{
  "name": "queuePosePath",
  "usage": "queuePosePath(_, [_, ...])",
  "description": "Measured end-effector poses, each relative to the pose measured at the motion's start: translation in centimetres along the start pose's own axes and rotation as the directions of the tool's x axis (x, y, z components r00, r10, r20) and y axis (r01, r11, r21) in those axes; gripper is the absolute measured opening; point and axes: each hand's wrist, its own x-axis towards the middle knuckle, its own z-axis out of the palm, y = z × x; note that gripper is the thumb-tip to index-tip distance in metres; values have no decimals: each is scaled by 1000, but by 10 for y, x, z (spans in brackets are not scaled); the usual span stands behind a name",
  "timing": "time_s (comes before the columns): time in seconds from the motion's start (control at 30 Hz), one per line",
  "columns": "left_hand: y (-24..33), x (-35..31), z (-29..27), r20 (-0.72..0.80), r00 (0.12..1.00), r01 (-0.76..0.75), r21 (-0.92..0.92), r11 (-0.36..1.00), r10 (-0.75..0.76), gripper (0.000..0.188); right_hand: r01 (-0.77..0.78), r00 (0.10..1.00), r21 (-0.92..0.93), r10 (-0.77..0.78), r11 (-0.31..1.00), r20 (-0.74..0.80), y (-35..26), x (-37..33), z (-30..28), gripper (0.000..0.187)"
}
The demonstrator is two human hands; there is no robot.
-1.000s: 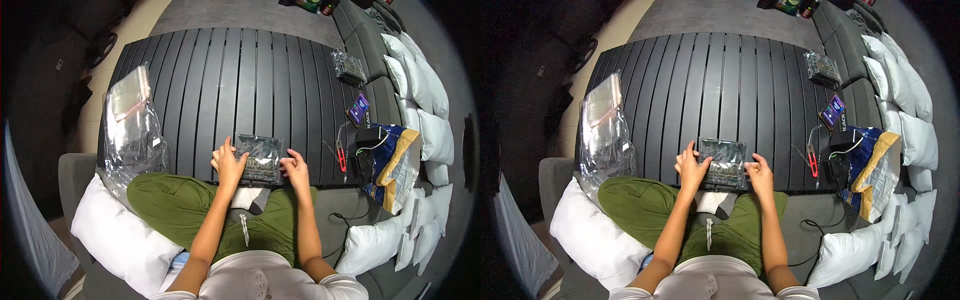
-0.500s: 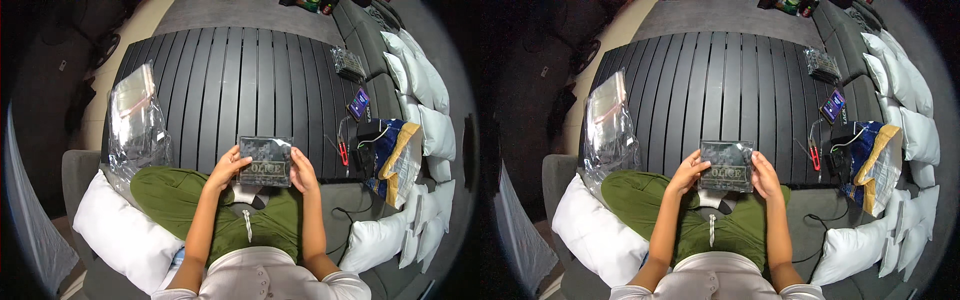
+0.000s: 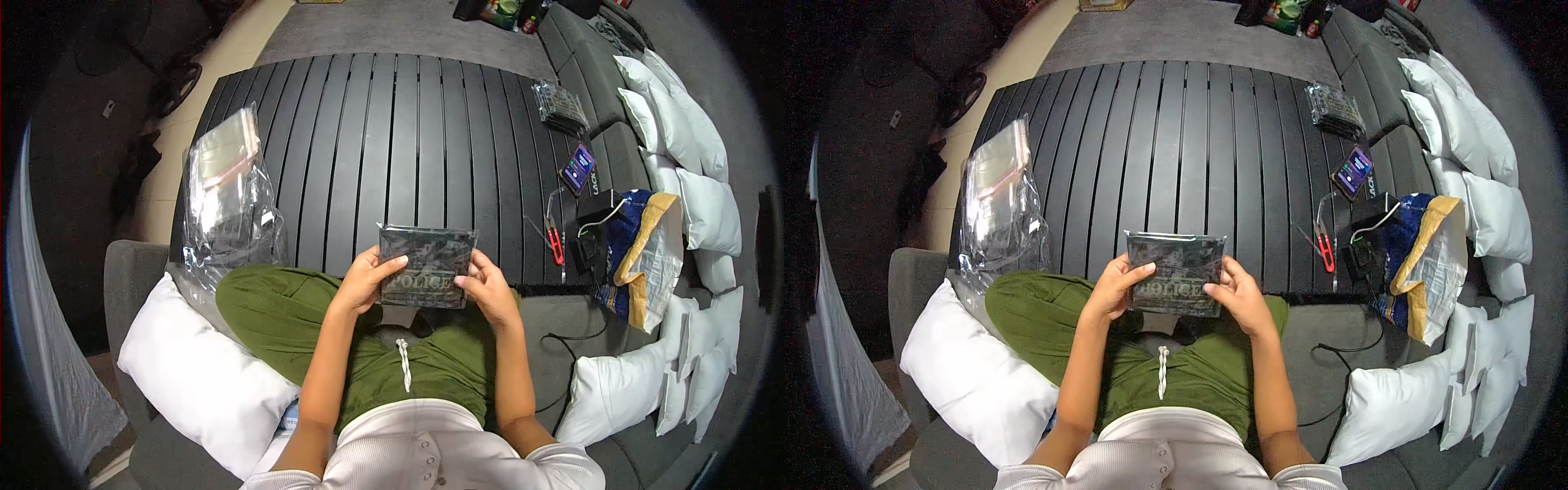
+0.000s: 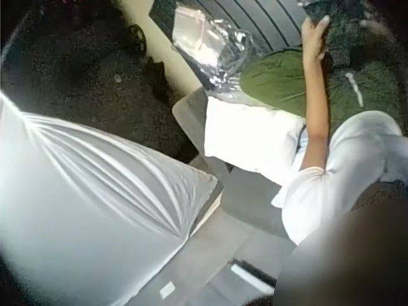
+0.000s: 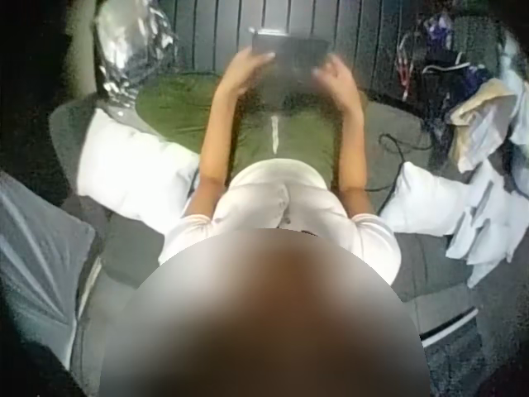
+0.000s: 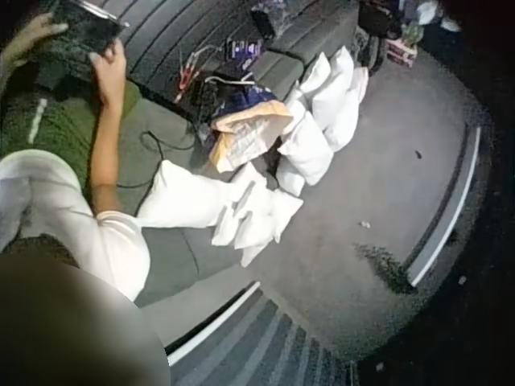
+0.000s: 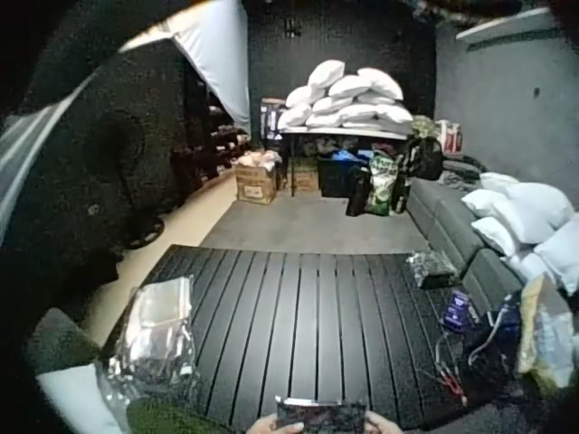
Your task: The recorder is seen packing a small black pouch labeled 'POLICE' into a clear plastic bag while sitting at a table.
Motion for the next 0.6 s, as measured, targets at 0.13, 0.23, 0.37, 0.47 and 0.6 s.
queuePosePath(0.13, [5,-5,9,25,999,-29,86,996,27,20,73,996,-257,-82,964,-25,15,0,-8,31])
queuePosePath(0.23, [2,-5,8,19,999,-31,91,995,29,21,57,998,-297,-63,953,-9,22,0,-23,33])
queuePosePath(0.37, [0,-10,5,-3,1000,-12,8,1000,12,27,-4,1000,-247,5,969,5,9,-6,-8,49])
queuePosePath(0.47, [1,-13,13,7,1000,3,46,999,-3,37,-34,999,-331,35,943,-4,17,-6,-19,46])
queuePosePath(0.6, [-9,-11,4,119,993,-18,116,993,4,49,-58,993,-188,75,980,87,19,-7,-27,41])
